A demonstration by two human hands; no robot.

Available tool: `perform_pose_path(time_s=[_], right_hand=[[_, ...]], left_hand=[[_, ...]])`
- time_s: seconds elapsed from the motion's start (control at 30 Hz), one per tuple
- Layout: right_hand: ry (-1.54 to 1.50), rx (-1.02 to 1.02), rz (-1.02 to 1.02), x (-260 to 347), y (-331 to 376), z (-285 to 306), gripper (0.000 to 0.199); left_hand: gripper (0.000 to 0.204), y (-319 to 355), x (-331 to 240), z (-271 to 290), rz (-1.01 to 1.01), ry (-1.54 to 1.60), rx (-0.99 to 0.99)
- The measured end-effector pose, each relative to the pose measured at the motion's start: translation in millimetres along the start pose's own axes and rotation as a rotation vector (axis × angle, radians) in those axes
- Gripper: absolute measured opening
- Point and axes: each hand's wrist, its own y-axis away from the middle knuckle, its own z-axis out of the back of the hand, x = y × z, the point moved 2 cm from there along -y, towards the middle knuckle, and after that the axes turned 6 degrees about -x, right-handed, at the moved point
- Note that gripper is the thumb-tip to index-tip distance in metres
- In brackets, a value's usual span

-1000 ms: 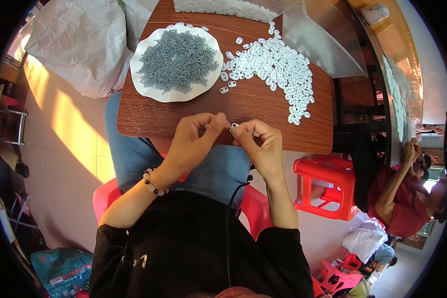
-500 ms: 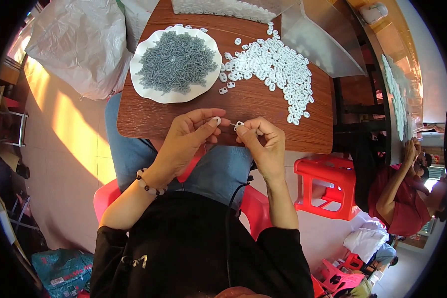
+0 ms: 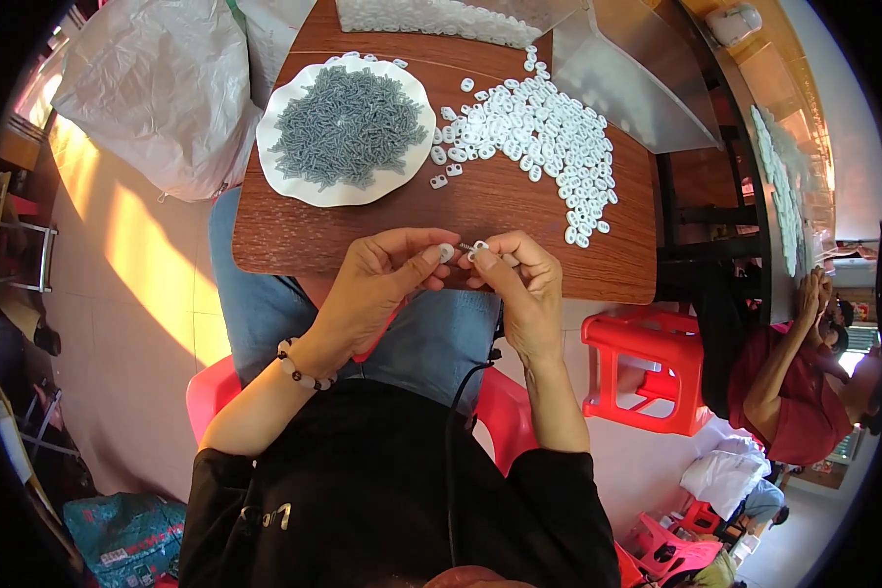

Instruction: Manually assembling small grey rings into white plastic housing components at a workbench.

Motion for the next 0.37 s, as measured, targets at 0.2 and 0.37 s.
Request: perform_pose_path(time_s=[0.2, 0.37], right_hand=[[-0.076, 0.039, -0.004, -1.9, 1.0, -3.8, 0.010], [-0.127, 0.063, -0.006, -1.5, 2.1, -3.1, 0.010]], left_hand=[[0.025, 0.2, 4.8, -1.8, -0.022, -0.023, 0.005], [0.026, 1.7, -0.2, -5.4, 0.028, -0.084, 0.004]])
